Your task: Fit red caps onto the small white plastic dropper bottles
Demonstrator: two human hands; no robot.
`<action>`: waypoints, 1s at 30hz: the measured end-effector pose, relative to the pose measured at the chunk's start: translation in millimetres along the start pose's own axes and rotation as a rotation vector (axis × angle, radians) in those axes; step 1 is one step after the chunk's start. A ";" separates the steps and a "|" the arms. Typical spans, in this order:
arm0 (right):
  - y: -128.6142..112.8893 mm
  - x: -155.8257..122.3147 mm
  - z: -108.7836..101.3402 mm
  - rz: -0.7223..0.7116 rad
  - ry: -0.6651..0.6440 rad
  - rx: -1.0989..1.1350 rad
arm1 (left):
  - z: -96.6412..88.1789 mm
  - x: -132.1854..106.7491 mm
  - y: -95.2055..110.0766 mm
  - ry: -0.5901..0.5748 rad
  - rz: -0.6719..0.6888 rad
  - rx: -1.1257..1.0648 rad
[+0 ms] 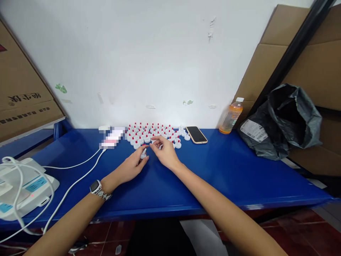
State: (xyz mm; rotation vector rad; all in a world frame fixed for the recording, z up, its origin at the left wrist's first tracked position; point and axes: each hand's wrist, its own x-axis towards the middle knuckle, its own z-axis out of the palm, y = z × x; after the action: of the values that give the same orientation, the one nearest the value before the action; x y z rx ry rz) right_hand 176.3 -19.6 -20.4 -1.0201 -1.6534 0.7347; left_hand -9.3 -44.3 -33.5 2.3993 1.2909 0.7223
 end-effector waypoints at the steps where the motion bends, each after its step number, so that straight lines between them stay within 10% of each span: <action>1: 1.4 -3.4 2.8 0.024 0.000 0.069 | 2.4 -0.1 1.3 0.007 -0.002 0.006; 30: -0.6 -15.2 27.7 0.024 0.059 0.365 | 17.1 3.3 4.1 0.114 0.055 -0.256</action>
State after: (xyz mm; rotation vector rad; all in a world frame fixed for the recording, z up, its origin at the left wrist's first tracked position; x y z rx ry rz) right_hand 151.6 -33.0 -34.8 -0.7933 -1.3932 0.9715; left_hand 4.7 -44.4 -44.5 2.2215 1.1021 0.9887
